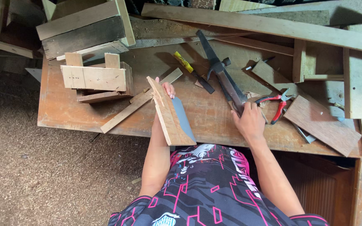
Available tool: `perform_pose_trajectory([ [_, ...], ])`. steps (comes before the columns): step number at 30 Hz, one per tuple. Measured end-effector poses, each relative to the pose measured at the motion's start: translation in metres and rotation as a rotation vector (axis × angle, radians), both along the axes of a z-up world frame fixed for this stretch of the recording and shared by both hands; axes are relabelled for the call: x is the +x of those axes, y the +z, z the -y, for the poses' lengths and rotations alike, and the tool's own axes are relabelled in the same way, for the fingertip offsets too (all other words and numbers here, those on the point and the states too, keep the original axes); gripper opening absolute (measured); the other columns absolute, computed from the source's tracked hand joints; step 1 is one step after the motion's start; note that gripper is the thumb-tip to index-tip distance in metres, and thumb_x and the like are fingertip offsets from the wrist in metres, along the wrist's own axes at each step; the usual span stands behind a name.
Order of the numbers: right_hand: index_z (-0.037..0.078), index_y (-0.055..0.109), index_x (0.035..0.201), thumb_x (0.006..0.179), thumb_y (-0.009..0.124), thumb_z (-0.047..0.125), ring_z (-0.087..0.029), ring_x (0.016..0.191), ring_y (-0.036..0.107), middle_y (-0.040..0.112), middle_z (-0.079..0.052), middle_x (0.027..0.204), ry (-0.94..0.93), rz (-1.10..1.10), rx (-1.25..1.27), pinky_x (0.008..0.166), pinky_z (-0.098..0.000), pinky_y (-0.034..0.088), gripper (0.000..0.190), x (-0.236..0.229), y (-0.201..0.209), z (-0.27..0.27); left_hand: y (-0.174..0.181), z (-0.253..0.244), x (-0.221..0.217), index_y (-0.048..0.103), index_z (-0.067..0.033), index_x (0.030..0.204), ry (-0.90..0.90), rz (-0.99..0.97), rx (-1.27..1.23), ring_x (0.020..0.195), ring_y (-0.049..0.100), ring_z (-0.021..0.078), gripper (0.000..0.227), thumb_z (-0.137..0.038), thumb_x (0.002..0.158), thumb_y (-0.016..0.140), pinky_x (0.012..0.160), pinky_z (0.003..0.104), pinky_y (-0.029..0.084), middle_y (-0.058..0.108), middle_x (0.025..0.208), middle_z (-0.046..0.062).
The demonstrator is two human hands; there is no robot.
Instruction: The person uses a hammer and a yellow-handled chisel to carve and shape a small wooden block on a workbench. They then use a hand saw to cut a rectangular piece of wood. The workbench is cluttered with various tools and wood pieces.
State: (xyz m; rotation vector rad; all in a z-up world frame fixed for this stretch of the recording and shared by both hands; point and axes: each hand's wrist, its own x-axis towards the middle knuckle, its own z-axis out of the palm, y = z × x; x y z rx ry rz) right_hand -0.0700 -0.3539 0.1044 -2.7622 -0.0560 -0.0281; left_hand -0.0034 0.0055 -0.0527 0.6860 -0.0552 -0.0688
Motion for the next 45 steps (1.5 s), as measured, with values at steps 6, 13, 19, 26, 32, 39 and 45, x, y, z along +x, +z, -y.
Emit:
perform_pose_trajectory([
  [6, 0.001, 0.065, 0.112, 0.092, 0.073, 0.025, -0.041, 0.098, 0.063, 0.063, -0.019, 0.104, -0.002, 0.051, 0.063, 0.081, -0.0501, 0.051, 0.031, -0.003, -0.013, 0.013, 0.023, 0.013, -0.007, 0.05, -0.0092, 0.064, -0.008, -0.031, 0.033, 0.06, 0.047, 0.021, 0.072, -0.051, 0.112, 0.014, 0.068, 0.033, 0.045, 0.047, 0.059, 0.009],
  [13, -0.005, 0.062, 0.123, 0.1, 0.068, 0.016, -0.045, 0.101, 0.061, 0.061, -0.025, 0.111, -0.028, 0.2, 0.18, 0.087, -0.0504, 0.049, 0.032, 0.005, -0.032, 0.044, 0.09, 0.043, -0.027, 0.047, -0.0112, 0.062, 0.041, -0.16, 0.136, 0.063, 0.044, 0.0185, 0.068, -0.048, 0.114, 0.022, 0.07, 0.031, 0.04, 0.043, 0.059, 0.006],
  [19, -0.003, 0.064, 0.122, 0.102, 0.07, 0.018, -0.042, 0.104, 0.06, 0.061, -0.024, 0.114, -0.052, 0.431, -0.005, 0.092, -0.0493, 0.048, 0.03, 0.016, -0.039, 0.064, 0.099, 0.043, -0.033, 0.048, -0.0097, 0.065, -0.077, -0.081, 0.024, 0.066, 0.043, 0.0174, 0.068, -0.047, 0.114, 0.018, 0.073, 0.03, 0.039, 0.043, 0.061, 0.004],
  [26, 0.005, 0.068, 0.081, 0.085, 0.083, 0.041, -0.033, 0.092, 0.06, 0.062, -0.013, 0.086, 0.542, 0.07, 0.007, 0.087, -0.0462, 0.049, 0.04, -0.004, -0.024, 0.075, 0.144, 0.049, -0.037, 0.046, -0.0108, 0.07, -0.067, -0.027, -0.027, 0.072, 0.041, 0.0178, 0.063, -0.042, 0.114, 0.013, 0.086, 0.031, 0.037, 0.04, 0.067, 0.003],
  [32, 0.0, 0.067, 0.107, 0.075, 0.081, 0.046, -0.039, 0.106, 0.06, 0.064, -0.022, 0.109, 0.561, 0.306, 0.018, 0.093, -0.0454, 0.049, 0.058, -0.021, -0.012, 0.072, 0.186, 0.067, -0.055, 0.043, -0.0126, 0.071, 0.149, -0.085, -0.154, 0.073, 0.04, 0.0183, 0.059, -0.036, 0.115, 0.013, 0.09, 0.034, 0.039, 0.038, 0.068, 0.003],
  [39, -0.001, 0.066, 0.114, 0.08, 0.075, 0.025, -0.038, 0.108, 0.06, 0.064, -0.018, 0.111, 0.555, 0.22, 0.028, 0.099, -0.0484, 0.046, 0.044, -0.018, -0.033, 0.064, 0.17, 0.065, -0.066, 0.042, -0.0121, 0.071, 0.189, -0.046, -0.159, 0.072, 0.041, 0.0191, 0.056, -0.037, 0.113, 0.015, 0.088, 0.034, 0.041, 0.038, 0.066, 0.003],
  [45, -0.002, 0.06, 0.112, 0.077, 0.072, 0.013, -0.039, 0.104, 0.058, 0.063, -0.02, 0.112, 0.621, 0.24, 0.262, 0.093, -0.0503, 0.044, 0.04, -0.013, -0.045, 0.047, 0.112, 0.03, -0.099, 0.047, -0.0111, 0.072, 0.279, -0.191, -0.09, 0.07, 0.044, 0.0178, 0.06, -0.048, 0.113, 0.022, 0.08, 0.033, 0.04, 0.042, 0.066, 0.003],
])
